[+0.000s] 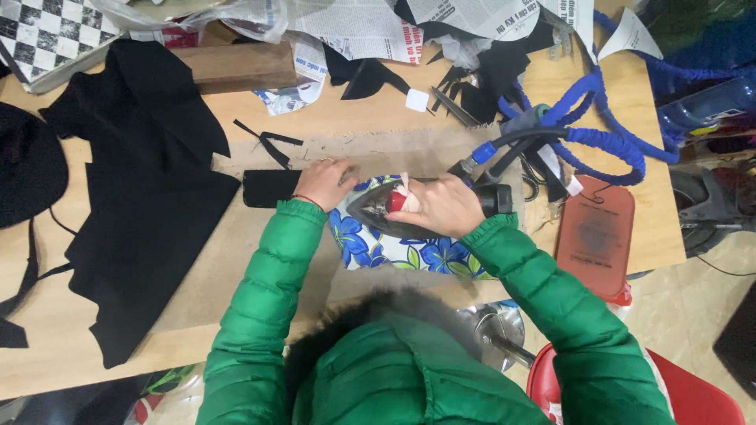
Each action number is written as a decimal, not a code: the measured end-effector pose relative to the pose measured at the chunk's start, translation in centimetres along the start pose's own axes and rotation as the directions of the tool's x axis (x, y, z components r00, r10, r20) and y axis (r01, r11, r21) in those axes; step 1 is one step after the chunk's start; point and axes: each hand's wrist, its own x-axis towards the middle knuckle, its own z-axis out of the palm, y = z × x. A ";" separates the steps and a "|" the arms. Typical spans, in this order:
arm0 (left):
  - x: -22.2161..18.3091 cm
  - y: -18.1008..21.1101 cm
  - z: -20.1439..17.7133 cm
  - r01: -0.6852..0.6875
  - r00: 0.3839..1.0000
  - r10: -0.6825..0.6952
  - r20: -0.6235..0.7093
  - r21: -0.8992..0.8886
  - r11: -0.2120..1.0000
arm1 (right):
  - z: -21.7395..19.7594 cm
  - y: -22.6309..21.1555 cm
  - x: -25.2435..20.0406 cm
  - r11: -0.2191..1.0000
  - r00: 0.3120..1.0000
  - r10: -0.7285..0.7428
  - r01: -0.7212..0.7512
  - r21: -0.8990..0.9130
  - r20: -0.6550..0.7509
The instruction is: A person is ironing small black fabric pieces and a larger blue floral patterned fabric piece on a workbench in a sewing factory.
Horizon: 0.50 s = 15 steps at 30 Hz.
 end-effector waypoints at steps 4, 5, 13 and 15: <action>0.6 0.6 0.0 -0.011 1.000 0.011 0.023 0.004 1.000 | -0.3 0.0 -1.5 0.999 0.994 0.037 -0.040 0.023 0.099; 0.8 0.7 0.2 -0.005 0.999 0.005 0.047 0.008 1.000 | -0.6 -0.1 -2.0 0.999 0.992 0.030 -0.033 0.018 0.122; -0.5 1.3 -0.8 -0.017 0.995 0.009 0.099 0.080 0.997 | -1.8 0.3 -4.8 0.998 0.986 0.008 -0.019 0.065 0.166; -1.5 0.8 -0.5 -0.009 0.995 -0.003 0.103 0.114 0.993 | -1.7 0.1 -5.7 0.996 0.984 0.011 -0.026 0.082 0.178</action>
